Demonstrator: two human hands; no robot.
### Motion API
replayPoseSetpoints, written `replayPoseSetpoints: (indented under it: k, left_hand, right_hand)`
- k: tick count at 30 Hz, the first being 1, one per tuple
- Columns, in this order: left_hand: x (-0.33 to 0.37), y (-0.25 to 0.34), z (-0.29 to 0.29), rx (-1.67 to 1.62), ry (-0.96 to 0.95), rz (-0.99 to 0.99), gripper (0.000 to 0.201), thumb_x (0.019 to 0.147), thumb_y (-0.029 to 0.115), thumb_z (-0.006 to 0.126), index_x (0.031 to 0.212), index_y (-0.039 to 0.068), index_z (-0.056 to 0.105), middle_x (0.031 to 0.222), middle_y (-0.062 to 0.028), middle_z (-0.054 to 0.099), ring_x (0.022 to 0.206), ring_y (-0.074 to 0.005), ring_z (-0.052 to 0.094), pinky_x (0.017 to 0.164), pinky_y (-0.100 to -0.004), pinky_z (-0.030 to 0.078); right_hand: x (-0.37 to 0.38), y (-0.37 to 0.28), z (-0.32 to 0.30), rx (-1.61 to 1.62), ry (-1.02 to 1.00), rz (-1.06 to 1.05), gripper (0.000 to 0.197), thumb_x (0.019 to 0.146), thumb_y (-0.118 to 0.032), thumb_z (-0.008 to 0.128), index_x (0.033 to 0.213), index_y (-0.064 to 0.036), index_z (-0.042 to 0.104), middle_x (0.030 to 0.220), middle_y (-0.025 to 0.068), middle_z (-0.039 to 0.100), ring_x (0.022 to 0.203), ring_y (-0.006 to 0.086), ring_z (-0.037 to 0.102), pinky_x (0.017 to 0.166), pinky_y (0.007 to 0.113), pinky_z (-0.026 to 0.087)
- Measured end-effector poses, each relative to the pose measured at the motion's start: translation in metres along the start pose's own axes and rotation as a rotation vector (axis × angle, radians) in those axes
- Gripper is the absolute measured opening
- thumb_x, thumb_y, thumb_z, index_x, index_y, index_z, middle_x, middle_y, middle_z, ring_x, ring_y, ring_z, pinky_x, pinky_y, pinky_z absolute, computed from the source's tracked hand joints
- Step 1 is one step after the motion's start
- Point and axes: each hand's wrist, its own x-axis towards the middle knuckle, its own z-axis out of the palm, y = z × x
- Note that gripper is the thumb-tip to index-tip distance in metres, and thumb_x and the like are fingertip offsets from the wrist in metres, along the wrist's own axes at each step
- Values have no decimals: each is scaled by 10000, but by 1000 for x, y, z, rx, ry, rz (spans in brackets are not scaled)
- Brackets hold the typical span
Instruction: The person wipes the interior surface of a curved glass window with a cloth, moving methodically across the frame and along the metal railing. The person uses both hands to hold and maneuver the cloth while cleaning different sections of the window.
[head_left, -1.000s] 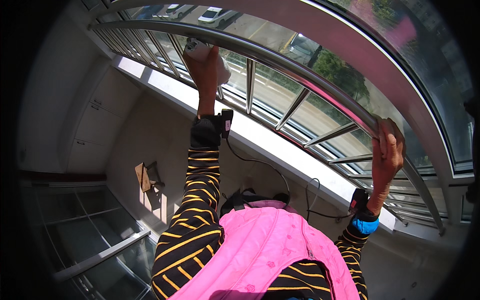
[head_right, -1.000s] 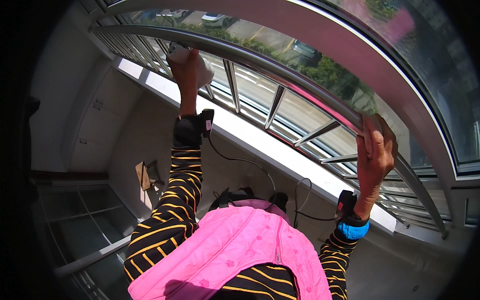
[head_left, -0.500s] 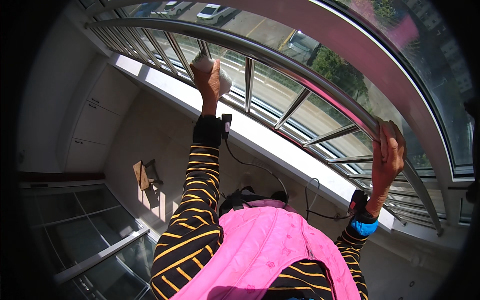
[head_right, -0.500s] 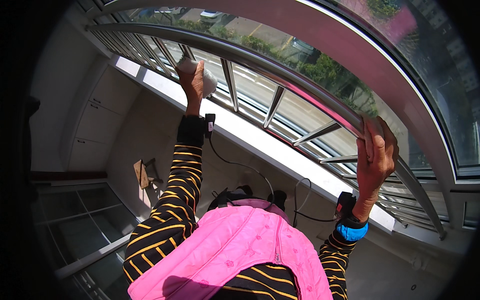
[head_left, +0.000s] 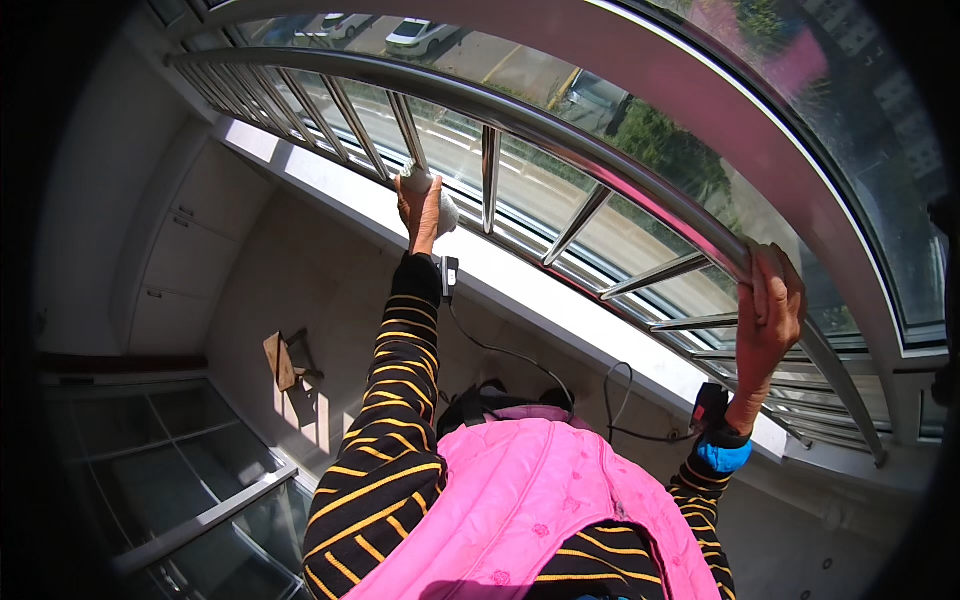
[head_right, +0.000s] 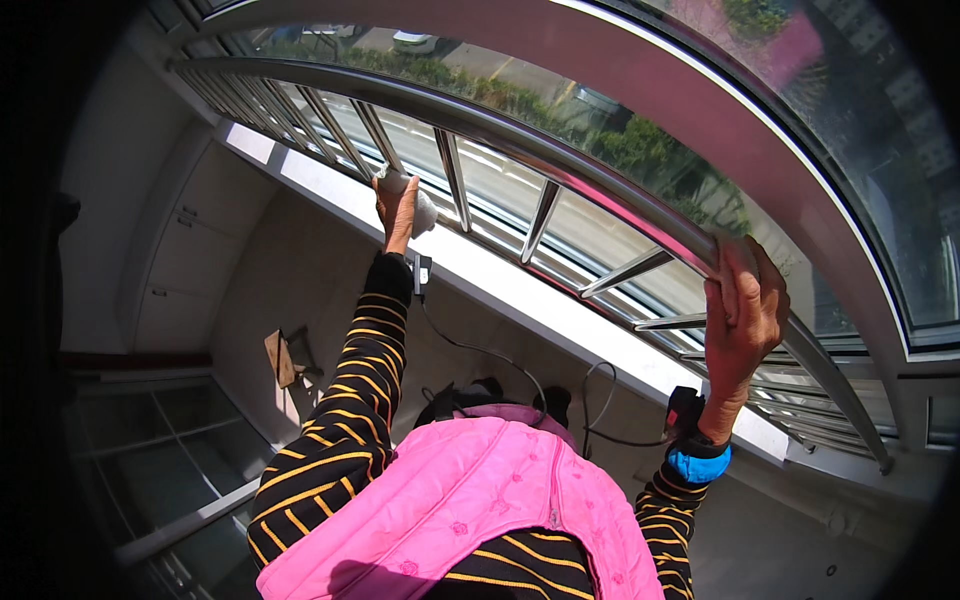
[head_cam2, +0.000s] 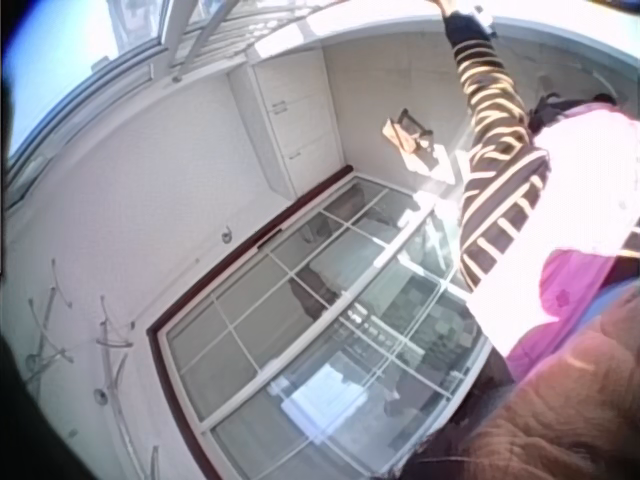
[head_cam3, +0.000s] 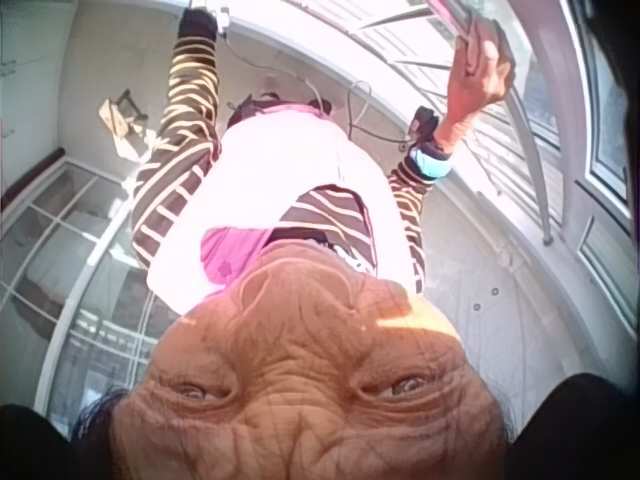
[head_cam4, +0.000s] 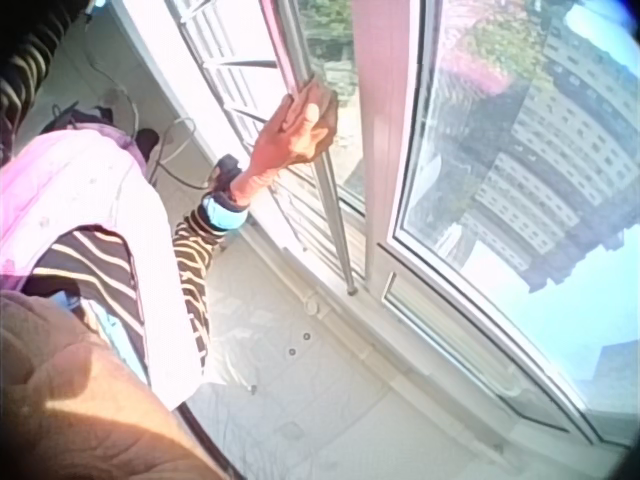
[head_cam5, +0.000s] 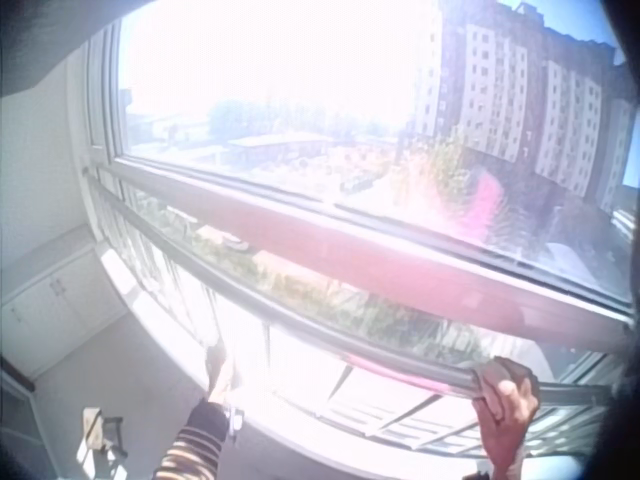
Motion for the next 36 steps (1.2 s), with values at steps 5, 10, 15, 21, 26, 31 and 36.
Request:
replayPoseSetpoints:
  k: [5,10,15,21,26,31,36]
  left_hand:
    - [-27,-74,-19,227,-110,-331,627,810,438,780,1217,16,556,1125,-180,669,1065,-345,630,922,-429,472]
    - [-30,-114,-14,70,-129,-362,518,865,483,725,1075,15,652,1055,-146,680,964,-301,632,853,-418,475]
    - [-27,-109,-32,17,-293,-311,484,859,413,752,1129,27,642,1060,-115,685,971,-243,630,858,-384,480]
    - [-26,-111,-66,389,-375,-336,658,776,502,760,1239,54,623,1116,-189,676,1079,-367,633,924,-443,486]
    - [-24,-100,-99,873,-428,-327,708,747,577,747,1230,79,610,1152,-224,625,1107,-415,598,938,-481,486]
    - [-20,-80,-120,935,-467,-284,655,742,534,770,1185,72,634,1121,-222,668,1082,-401,627,899,-478,507]
    - [-7,-78,-132,901,-408,-269,614,721,448,810,1132,27,636,1093,-215,687,1054,-408,645,877,-472,515]
  right_hand:
    - [-1,0,0,-9,11,11,480,750,-33,787,1189,-182,664,1295,95,633,1157,329,598,986,403,482]
    - [0,0,0,-16,-3,7,481,739,-26,794,1179,-166,658,1289,113,633,1138,343,610,961,416,498]
    - [1,-1,0,-12,8,2,469,739,-24,793,1170,-156,662,1288,112,633,1135,344,612,959,416,498]
    - [0,0,1,-24,28,-5,477,730,-31,804,1167,-165,669,1272,108,644,1132,333,616,963,413,495]
    - [-1,2,2,-26,34,-14,487,724,-32,811,1168,-171,669,1268,100,649,1130,326,618,963,409,495]
    - [-2,1,2,-47,47,-13,494,722,-45,818,1175,-179,672,1273,92,648,1129,323,619,967,409,492]
    - [-2,3,3,-37,54,-15,494,716,-58,825,1173,-177,677,1269,87,651,1127,316,621,973,409,486]
